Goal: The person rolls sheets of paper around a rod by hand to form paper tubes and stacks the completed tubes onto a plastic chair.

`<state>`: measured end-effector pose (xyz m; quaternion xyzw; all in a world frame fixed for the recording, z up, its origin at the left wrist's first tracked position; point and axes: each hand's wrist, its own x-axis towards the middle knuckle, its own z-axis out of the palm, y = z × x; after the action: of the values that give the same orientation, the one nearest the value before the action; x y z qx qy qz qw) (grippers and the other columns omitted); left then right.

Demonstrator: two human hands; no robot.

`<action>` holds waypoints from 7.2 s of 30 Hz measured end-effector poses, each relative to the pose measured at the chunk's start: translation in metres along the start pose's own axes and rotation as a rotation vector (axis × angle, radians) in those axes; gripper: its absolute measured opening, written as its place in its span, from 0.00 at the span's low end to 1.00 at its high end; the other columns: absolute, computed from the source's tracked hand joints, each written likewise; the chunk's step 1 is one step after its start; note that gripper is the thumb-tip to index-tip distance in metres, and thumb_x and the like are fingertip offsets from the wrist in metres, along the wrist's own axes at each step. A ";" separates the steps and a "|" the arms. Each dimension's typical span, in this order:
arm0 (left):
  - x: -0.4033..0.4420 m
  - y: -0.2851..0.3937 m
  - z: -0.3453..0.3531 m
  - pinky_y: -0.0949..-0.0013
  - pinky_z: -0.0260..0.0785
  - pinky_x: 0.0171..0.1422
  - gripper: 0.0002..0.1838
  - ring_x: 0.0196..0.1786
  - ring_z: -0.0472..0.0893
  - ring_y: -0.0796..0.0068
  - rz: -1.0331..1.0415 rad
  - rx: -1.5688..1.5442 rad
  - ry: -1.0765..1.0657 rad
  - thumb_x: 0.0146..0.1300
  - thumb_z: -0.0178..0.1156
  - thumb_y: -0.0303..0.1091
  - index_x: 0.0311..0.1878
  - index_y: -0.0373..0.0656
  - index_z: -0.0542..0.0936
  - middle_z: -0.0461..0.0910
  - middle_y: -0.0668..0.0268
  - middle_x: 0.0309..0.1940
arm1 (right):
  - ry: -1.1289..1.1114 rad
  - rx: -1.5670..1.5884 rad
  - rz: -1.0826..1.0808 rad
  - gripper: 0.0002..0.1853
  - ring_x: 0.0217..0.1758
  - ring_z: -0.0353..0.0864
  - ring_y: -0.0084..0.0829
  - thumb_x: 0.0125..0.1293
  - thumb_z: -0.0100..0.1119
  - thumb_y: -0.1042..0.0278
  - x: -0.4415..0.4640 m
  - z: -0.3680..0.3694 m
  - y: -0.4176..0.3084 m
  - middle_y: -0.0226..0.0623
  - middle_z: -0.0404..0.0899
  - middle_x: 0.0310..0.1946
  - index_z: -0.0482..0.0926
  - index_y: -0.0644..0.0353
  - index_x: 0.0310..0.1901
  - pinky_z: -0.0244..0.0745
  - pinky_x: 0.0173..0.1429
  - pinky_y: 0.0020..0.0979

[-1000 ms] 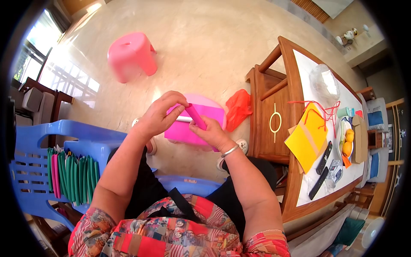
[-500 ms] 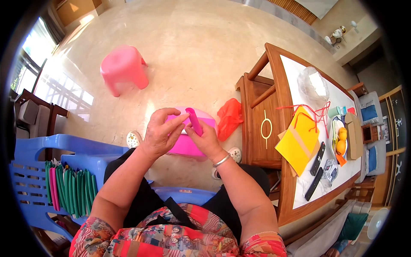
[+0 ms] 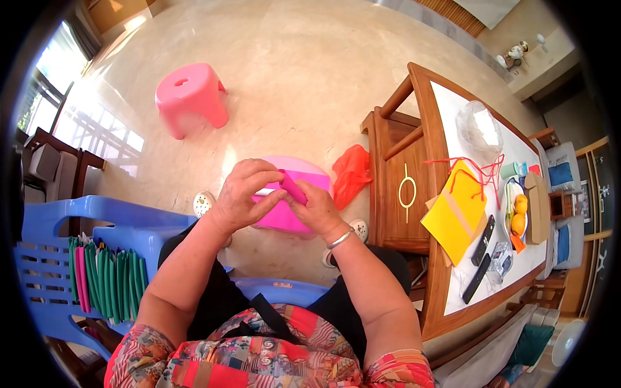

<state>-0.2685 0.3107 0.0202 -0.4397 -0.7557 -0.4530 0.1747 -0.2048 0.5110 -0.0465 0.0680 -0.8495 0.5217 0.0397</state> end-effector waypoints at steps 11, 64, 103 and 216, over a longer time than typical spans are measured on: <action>-0.006 -0.006 0.002 0.58 0.74 0.51 0.07 0.40 0.86 0.61 -0.063 -0.019 -0.048 0.56 0.75 0.29 0.35 0.41 0.86 0.87 0.63 0.32 | -0.029 -0.141 -0.064 0.14 0.44 0.85 0.54 0.69 0.68 0.63 -0.001 -0.001 0.000 0.50 0.85 0.40 0.81 0.59 0.51 0.80 0.47 0.44; -0.013 0.009 0.021 0.60 0.72 0.54 0.23 0.50 0.80 0.55 0.061 0.046 0.111 0.55 0.68 0.15 0.54 0.46 0.85 0.80 0.54 0.51 | 0.117 0.420 0.092 0.10 0.35 0.74 0.14 0.64 0.76 0.70 0.004 -0.013 -0.012 0.20 0.77 0.32 0.82 0.59 0.40 0.74 0.38 0.25; -0.011 0.007 0.008 0.42 0.59 0.76 0.08 0.41 0.84 0.66 -0.039 0.253 -0.173 0.59 0.74 0.32 0.39 0.47 0.85 0.83 0.68 0.34 | -0.059 -0.148 -0.036 0.18 0.45 0.85 0.53 0.64 0.70 0.61 -0.001 -0.005 0.004 0.50 0.84 0.40 0.81 0.62 0.50 0.80 0.49 0.44; -0.603 0.092 -0.425 0.60 0.74 0.40 0.27 0.27 0.79 0.72 -1.375 1.084 1.438 0.66 0.69 0.56 0.25 0.40 0.86 0.82 0.70 0.20 | 0.131 -0.017 0.142 0.12 0.39 0.82 0.17 0.72 0.68 0.67 0.003 -0.024 0.059 0.29 0.86 0.37 0.86 0.65 0.51 0.79 0.44 0.23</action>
<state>0.0832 -0.3321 -0.1054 0.5650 -0.6580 -0.2132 0.4499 -0.2166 0.5584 -0.0877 -0.0271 -0.8521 0.5194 0.0586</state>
